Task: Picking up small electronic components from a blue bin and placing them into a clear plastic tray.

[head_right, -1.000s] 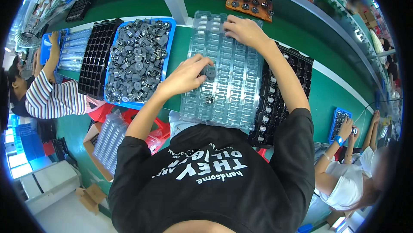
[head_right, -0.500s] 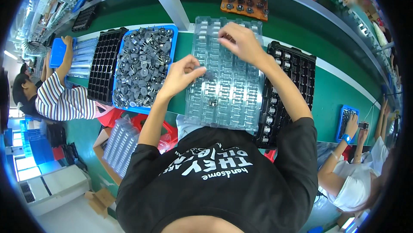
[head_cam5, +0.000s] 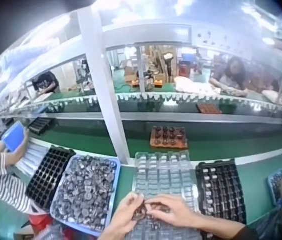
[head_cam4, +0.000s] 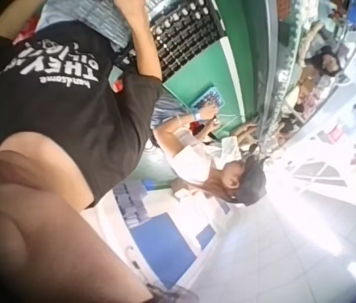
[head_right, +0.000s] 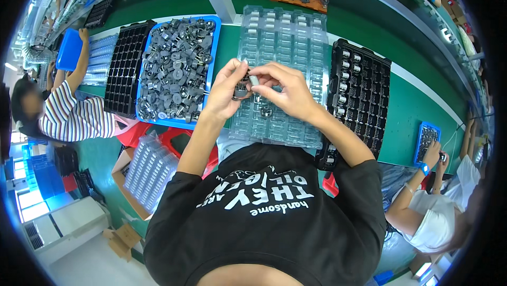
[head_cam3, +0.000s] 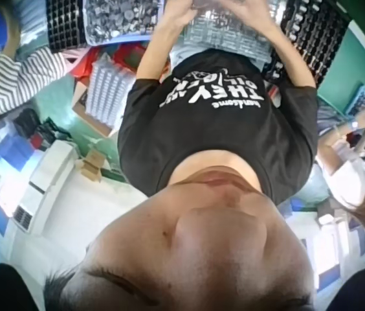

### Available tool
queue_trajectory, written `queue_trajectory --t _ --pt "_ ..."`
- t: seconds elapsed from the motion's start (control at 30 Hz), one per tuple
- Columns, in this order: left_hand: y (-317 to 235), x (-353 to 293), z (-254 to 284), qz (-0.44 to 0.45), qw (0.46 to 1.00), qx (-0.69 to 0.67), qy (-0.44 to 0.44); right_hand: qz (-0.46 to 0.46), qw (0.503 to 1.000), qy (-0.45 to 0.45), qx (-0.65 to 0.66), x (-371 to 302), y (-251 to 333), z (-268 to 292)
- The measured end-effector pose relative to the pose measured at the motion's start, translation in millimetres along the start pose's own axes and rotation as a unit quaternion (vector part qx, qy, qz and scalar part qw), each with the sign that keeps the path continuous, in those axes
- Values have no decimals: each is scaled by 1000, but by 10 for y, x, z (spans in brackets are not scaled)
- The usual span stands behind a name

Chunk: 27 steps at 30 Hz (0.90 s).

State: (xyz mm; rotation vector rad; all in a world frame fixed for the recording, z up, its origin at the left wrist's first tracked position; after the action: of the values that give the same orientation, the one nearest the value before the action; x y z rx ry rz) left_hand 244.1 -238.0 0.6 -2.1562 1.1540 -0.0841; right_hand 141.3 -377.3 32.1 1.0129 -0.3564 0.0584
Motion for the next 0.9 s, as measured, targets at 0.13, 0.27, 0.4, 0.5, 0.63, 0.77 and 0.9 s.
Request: queue_trajectory --t 0.13,0.27,0.4,0.5,0.63,0.77,0.9 --pt "-44 -82 10 23 999 -22 5 -28 999 -9 32 -19 -11 5" --pt "-50 -125 116 33 997 -37 64 -36 998 -9 60 -21 31 27" --pt "-47 -171 126 20 993 -46 103 -24 998 -14 52 -43 66 48" --pt "-45 -195 116 8 988 -84 126 -13 999 -42 13 -65 119 80" --pt "-7 -190 104 6 976 -148 157 28 997 -51 -51 -128 247 88" --pt "35 -207 51 -25 981 -112 155 49 994 -51 -78 -145 282 39" --pt "80 -218 38 -37 975 -146 166 49 994 -66 -75 -127 245 28"
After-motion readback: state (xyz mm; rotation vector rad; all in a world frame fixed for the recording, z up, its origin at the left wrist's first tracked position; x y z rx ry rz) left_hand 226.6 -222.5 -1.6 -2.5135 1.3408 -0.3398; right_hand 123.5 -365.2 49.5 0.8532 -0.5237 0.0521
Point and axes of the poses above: each hand's wrist, its own x-axis towards the middle knuckle, its own z-axis out of the back of the hand, y = z × x, the point moved 1 cm from there along x, towards the middle knuckle, and after that the axes turned 12 degrees about -x, right-handed, at the moved point
